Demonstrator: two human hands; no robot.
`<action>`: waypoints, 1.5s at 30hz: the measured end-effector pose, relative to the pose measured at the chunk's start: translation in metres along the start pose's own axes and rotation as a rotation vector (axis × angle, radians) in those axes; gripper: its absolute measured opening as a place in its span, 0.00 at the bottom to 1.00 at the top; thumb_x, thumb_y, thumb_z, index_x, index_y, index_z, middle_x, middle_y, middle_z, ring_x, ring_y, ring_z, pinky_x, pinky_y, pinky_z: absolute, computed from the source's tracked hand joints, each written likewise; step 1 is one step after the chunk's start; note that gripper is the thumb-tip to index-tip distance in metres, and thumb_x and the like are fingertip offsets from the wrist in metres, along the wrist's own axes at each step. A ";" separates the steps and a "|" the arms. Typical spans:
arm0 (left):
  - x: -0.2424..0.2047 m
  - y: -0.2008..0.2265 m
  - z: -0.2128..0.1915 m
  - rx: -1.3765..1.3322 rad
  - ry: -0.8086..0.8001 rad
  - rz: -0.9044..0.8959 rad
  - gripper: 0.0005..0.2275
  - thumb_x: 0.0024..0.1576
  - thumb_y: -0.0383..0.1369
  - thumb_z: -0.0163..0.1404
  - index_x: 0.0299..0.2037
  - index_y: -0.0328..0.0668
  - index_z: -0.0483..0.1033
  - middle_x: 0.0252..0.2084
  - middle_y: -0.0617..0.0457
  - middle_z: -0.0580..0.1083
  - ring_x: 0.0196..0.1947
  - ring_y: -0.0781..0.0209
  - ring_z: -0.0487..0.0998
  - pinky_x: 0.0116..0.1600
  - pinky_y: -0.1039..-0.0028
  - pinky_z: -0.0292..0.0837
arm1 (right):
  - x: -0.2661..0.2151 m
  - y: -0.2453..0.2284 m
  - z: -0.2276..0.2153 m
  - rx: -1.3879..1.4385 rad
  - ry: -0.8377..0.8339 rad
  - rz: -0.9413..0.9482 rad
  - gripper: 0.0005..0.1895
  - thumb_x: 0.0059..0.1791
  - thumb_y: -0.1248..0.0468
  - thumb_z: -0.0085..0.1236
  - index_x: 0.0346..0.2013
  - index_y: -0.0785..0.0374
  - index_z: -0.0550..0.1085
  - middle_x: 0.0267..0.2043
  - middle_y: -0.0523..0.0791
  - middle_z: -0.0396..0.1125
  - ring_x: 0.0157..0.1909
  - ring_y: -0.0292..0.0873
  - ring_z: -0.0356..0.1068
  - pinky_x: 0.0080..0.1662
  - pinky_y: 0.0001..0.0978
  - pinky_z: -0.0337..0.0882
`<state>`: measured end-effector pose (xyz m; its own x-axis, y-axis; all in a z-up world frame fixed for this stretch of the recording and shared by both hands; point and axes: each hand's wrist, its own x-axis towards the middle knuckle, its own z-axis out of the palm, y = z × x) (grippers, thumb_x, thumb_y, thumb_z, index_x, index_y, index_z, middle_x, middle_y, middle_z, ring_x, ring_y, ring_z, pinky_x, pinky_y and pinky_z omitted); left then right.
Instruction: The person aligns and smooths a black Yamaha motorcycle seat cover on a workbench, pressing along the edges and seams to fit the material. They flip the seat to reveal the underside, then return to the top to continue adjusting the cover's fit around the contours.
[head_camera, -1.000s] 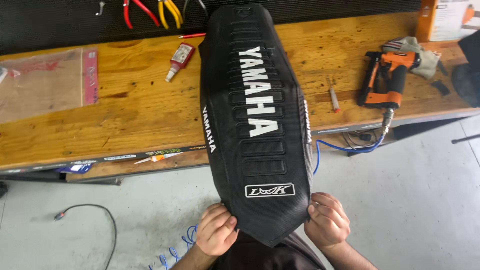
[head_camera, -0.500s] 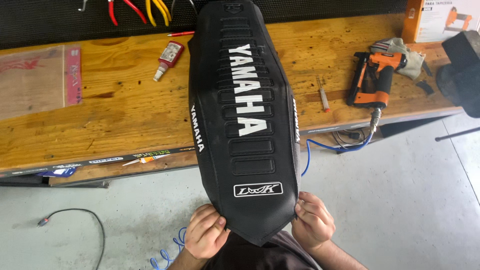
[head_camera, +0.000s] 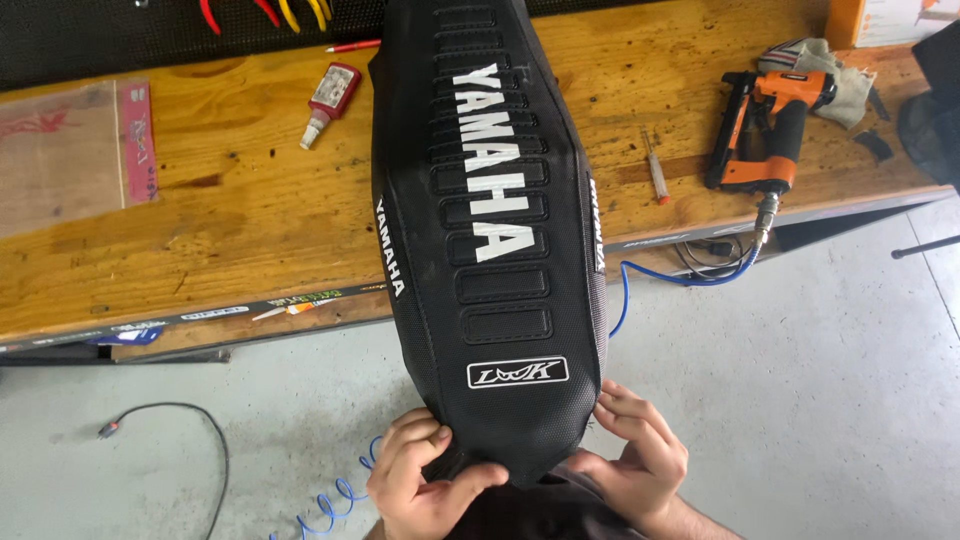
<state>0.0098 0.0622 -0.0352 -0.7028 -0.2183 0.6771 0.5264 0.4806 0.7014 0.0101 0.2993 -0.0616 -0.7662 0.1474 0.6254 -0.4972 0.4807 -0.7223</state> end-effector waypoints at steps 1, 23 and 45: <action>0.003 0.003 0.000 0.003 0.000 -0.007 0.26 0.34 0.49 0.71 0.29 0.38 0.71 0.28 0.53 0.75 0.30 0.55 0.78 0.41 0.66 0.81 | 0.002 -0.003 0.000 0.000 -0.006 0.004 0.35 0.26 0.46 0.75 0.35 0.70 0.77 0.39 0.54 0.74 0.50 0.55 0.79 0.57 0.47 0.82; 0.004 -0.003 0.007 0.067 0.011 0.089 0.24 0.36 0.46 0.72 0.22 0.40 0.67 0.23 0.53 0.72 0.25 0.56 0.75 0.35 0.66 0.81 | 0.010 0.004 0.002 0.011 -0.044 -0.079 0.29 0.30 0.52 0.76 0.32 0.63 0.69 0.37 0.54 0.71 0.47 0.53 0.78 0.53 0.45 0.82; 0.000 -0.003 0.011 0.057 0.071 0.100 0.26 0.38 0.44 0.71 0.26 0.40 0.63 0.24 0.50 0.72 0.25 0.53 0.75 0.34 0.65 0.80 | -0.004 0.011 0.006 0.074 0.024 0.041 0.15 0.38 0.65 0.71 0.27 0.67 0.70 0.36 0.56 0.71 0.46 0.58 0.77 0.52 0.49 0.82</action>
<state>0.0026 0.0700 -0.0401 -0.6112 -0.2259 0.7586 0.5627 0.5500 0.6172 0.0051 0.2986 -0.0743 -0.7771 0.1862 0.6012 -0.4953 0.4085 -0.7667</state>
